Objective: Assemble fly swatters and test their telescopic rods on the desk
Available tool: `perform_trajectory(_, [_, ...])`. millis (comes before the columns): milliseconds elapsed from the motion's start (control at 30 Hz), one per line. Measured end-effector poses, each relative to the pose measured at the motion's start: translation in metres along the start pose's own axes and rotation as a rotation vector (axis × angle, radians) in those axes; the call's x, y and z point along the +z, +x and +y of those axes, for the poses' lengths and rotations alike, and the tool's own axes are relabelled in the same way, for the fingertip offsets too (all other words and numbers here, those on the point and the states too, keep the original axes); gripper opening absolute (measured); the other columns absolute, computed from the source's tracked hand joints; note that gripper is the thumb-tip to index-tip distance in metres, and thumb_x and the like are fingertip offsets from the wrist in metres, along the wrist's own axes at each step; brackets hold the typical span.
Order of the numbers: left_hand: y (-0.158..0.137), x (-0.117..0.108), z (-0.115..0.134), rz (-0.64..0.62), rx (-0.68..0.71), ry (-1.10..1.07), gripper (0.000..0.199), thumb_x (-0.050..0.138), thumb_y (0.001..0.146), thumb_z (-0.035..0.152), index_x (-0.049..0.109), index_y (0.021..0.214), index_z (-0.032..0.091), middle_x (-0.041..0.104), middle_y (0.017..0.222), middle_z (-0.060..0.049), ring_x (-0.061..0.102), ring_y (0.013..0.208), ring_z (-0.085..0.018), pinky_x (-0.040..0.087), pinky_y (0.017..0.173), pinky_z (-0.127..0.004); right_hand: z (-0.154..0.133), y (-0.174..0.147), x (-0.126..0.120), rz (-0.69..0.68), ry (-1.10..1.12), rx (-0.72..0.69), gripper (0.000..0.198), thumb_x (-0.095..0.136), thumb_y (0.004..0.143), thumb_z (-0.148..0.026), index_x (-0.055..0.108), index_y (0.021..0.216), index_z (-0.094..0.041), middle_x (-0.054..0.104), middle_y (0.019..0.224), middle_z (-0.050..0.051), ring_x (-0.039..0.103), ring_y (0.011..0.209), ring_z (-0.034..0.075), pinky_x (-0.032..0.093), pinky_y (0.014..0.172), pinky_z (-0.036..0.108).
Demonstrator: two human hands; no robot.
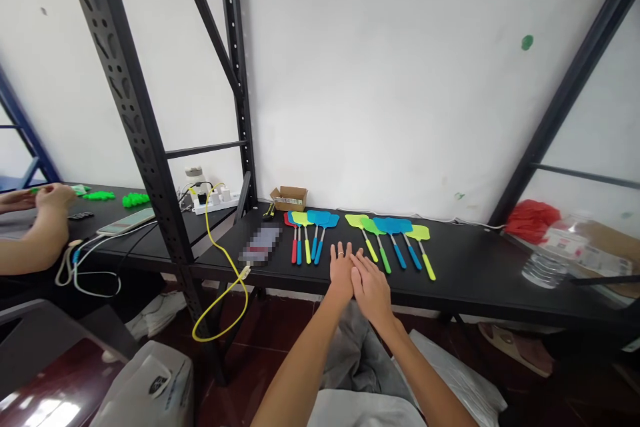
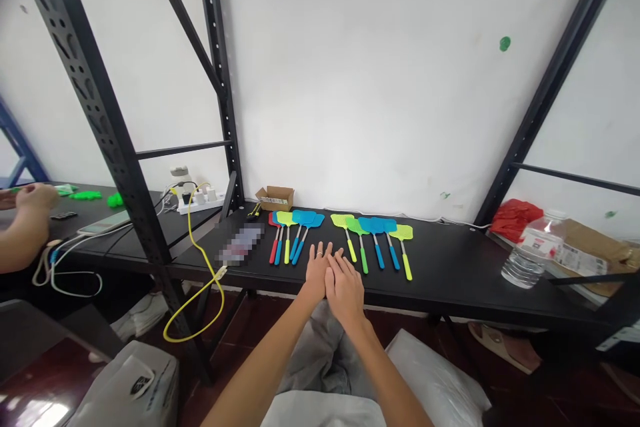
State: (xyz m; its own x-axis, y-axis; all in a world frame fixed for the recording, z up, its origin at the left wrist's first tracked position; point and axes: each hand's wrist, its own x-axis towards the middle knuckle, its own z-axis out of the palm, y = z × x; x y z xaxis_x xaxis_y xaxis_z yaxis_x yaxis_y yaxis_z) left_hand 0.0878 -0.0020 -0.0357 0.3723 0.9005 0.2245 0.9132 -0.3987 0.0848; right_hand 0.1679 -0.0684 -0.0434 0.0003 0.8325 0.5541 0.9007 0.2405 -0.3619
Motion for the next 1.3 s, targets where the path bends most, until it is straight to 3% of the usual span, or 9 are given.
perform_trajectory(167, [-0.003,-0.003,0.002,0.180,-0.155,0.059,0.046,0.035,0.096,0.038,0.047,0.140,0.033,0.024,0.157,-0.002,0.009,0.145,-0.037,0.005,0.115,-0.061,0.003,-0.001,0.004,0.043,-0.053,-0.012,0.050,0.023,0.100,-0.033,0.039,0.146,-0.025,0.045,0.146,0.003,0.036,0.136,0.022,0.037,0.104,0.037])
perform_trajectory(333, [0.002,-0.005,-0.002,0.181,-0.369,0.047,0.043,0.036,0.095,0.038,0.053,0.134,0.033,0.035,0.152,-0.008,0.022,0.140,-0.042,0.018,0.107,-0.065,0.003,-0.003,0.006,0.062,-0.092,-0.029,0.048,0.024,0.100,-0.033,0.050,0.139,-0.023,0.049,0.143,0.004,0.041,0.133,0.023,0.035,0.105,0.037])
perform_trajectory(500, [-0.002,-0.010,-0.002,0.221,-0.352,0.041,0.038,0.034,0.096,0.028,0.062,0.122,0.025,0.052,0.135,-0.014,0.037,0.130,-0.036,0.030,0.102,-0.053,0.001,-0.004,0.005,0.080,-0.103,-0.044,0.047,0.025,0.100,-0.033,0.050,0.139,-0.024,0.048,0.143,0.004,0.042,0.131,0.023,0.034,0.105,0.038])
perform_trajectory(667, [-0.007,-0.015,0.001,0.273,-0.356,0.034,0.036,0.033,0.096,0.020,0.067,0.107,0.021,0.052,0.128,-0.014,0.043,0.119,-0.032,0.035,0.096,-0.046,0.000,-0.003,0.003,0.059,-0.096,-0.035,0.046,0.026,0.099,-0.033,0.051,0.138,-0.027,0.050,0.142,0.003,0.044,0.129,0.022,0.035,0.104,0.037])
perform_trajectory(1067, [-0.004,-0.017,0.004,0.177,-0.366,0.039,0.032,0.035,0.095,0.015,0.064,0.108,0.015,0.056,0.107,-0.016,0.053,0.101,-0.028,0.045,0.077,-0.034,0.001,-0.001,0.001,0.041,-0.051,-0.022,0.048,0.024,0.099,-0.034,0.053,0.136,-0.023,0.054,0.138,0.004,0.045,0.128,0.022,0.035,0.105,0.037])
perform_trajectory(1300, [-0.004,-0.017,0.001,0.190,-0.394,0.044,0.033,0.038,0.095,0.015,0.054,0.124,0.016,0.056,0.100,-0.014,0.059,0.086,-0.020,0.046,0.071,-0.029,0.002,-0.001,0.001,0.006,-0.026,0.004,0.047,0.025,0.099,-0.036,0.056,0.133,-0.024,0.060,0.130,0.003,0.045,0.128,0.023,0.035,0.103,0.039])
